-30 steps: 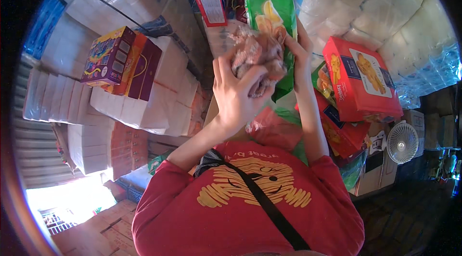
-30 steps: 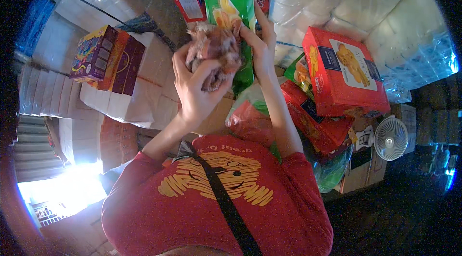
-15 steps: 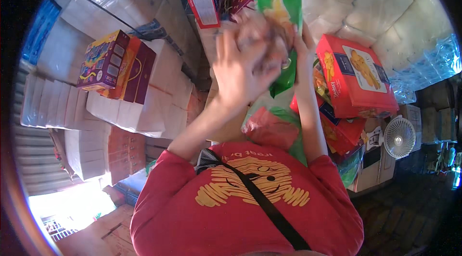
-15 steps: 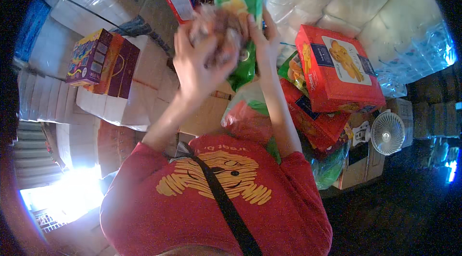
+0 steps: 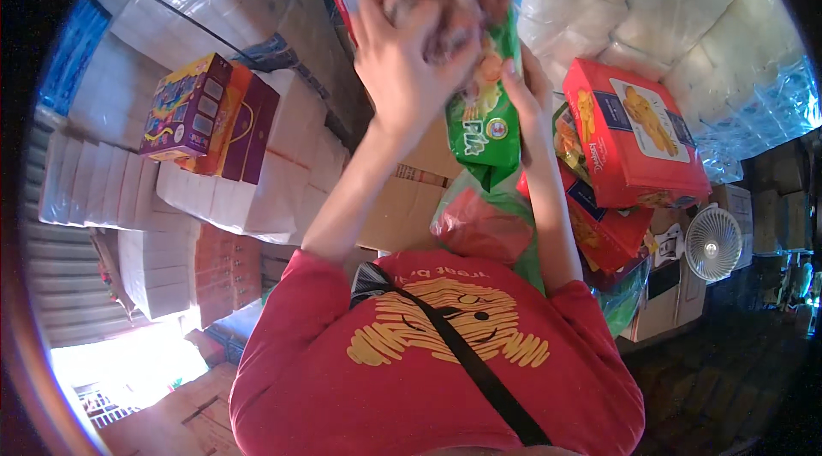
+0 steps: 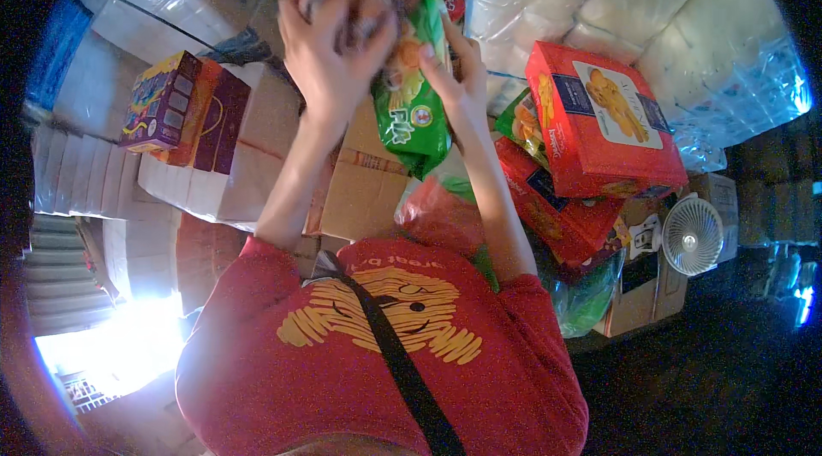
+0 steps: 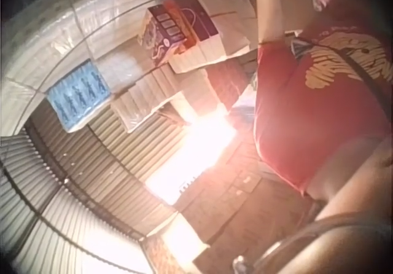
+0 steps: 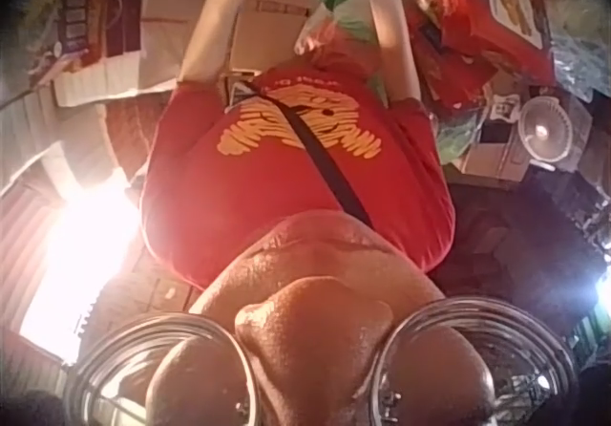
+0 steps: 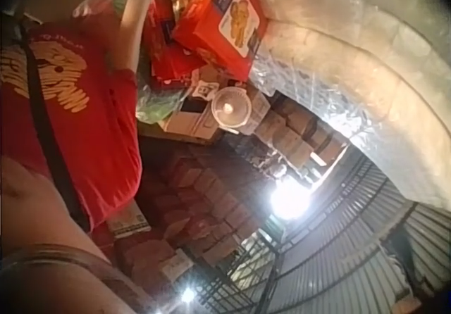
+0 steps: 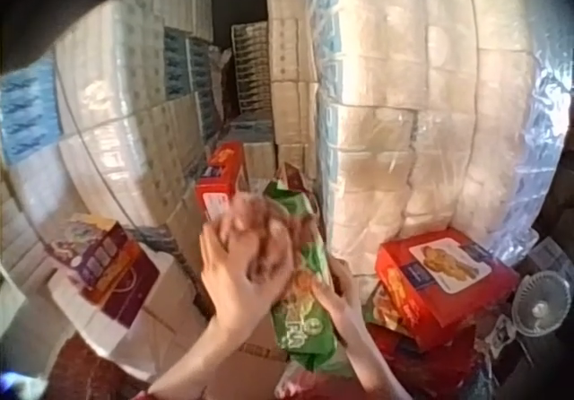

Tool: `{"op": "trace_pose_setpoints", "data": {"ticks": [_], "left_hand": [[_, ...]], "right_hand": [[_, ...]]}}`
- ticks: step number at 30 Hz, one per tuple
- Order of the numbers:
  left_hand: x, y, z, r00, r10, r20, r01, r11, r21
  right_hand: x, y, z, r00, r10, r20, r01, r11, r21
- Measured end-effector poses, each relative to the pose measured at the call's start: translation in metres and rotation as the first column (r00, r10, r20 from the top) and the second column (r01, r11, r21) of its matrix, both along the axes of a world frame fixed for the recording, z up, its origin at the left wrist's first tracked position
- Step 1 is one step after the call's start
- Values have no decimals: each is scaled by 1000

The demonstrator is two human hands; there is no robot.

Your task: Cleaning and wiping various boxes and bags of goods with a cloth in a storage area.

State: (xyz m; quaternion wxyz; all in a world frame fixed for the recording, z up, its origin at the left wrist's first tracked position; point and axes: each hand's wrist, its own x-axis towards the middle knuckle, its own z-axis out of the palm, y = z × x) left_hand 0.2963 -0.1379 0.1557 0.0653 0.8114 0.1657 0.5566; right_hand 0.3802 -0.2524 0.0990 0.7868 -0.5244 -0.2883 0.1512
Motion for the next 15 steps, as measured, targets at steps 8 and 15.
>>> {"op": "trace_pose_setpoints", "data": {"ticks": [8,15], "left_hand": [[-50,-49,-52,908,-350,-229,342,937,-76],[-3,19,-10,932,-234,275,308,912,-270]], "right_hand": [[18,-10,-7,977,-162,136,178,978,-113],[-11,-21,2,947,46,319,10,985,-172]]}}
